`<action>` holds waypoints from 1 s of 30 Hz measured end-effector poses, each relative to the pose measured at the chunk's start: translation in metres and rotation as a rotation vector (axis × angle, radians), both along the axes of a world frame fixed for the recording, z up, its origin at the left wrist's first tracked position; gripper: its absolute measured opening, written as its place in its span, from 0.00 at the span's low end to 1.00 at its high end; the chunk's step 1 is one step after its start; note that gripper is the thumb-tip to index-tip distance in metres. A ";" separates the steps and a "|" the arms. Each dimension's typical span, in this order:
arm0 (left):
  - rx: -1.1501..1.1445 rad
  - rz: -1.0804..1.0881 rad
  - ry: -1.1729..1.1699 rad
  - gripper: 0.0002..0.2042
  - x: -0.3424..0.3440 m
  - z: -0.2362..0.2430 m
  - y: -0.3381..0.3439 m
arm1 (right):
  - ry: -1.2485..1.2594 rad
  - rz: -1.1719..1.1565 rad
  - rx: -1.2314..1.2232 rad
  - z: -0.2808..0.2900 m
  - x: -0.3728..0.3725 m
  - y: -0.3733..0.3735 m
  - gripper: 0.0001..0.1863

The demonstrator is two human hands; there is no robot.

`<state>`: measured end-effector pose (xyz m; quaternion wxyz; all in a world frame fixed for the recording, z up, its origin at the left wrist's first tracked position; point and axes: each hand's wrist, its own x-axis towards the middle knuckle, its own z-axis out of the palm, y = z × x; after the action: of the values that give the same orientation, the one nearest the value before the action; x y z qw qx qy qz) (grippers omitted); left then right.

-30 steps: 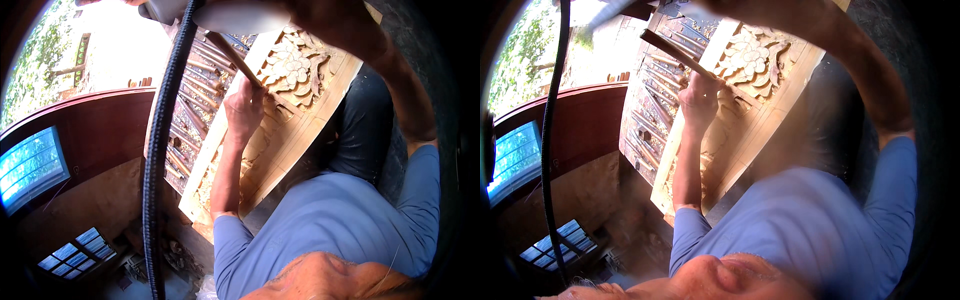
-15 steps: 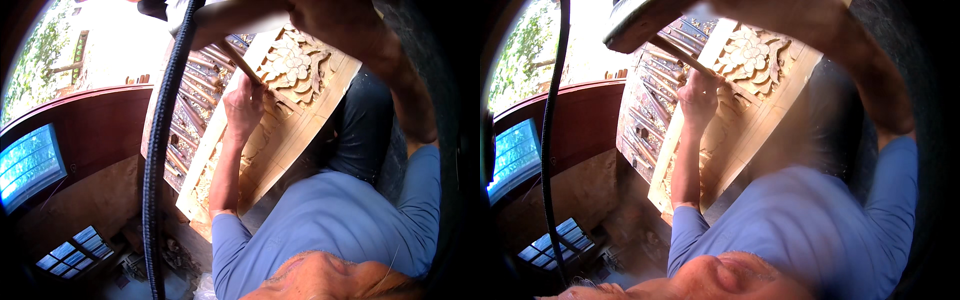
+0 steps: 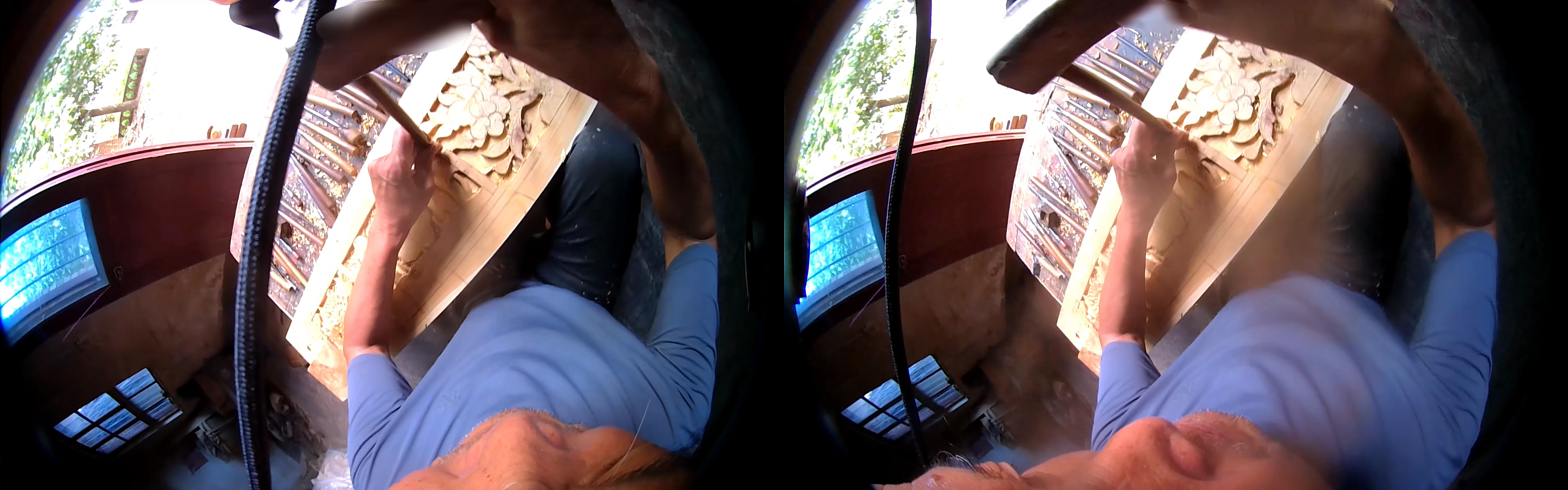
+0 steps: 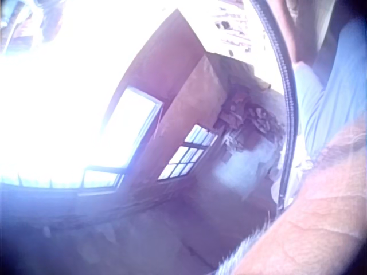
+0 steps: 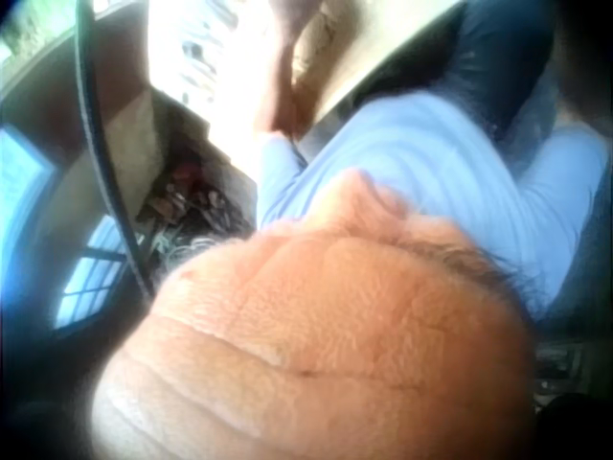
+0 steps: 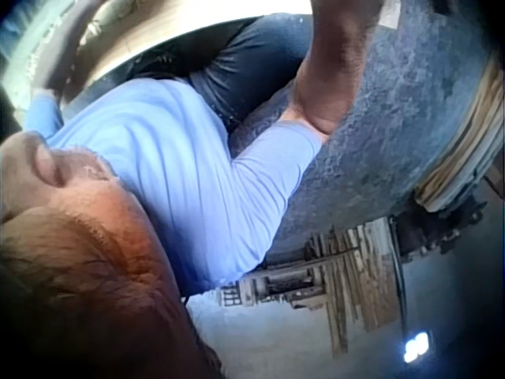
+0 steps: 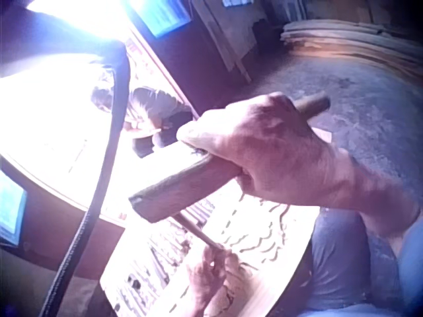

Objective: The person carves a floral design into a rectangular wooden board using a chisel and a wooden mallet. They repeatedly position the chisel on the wood and strike it with the mallet to remove shavings and refine the pattern. A second person sits nearby observing the process.

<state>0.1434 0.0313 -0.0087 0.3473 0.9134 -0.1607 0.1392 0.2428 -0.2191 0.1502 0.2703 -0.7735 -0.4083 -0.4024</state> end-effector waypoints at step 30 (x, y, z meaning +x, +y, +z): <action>-0.845 0.480 0.142 0.04 -0.094 -0.008 0.006 | 1.657 0.299 1.132 -0.126 -0.073 -0.040 0.31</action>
<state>0.0497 0.0374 -0.0164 0.6558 0.7110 0.1488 0.2057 0.1702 -0.2595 0.0242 0.8427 -0.5084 0.0657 0.1644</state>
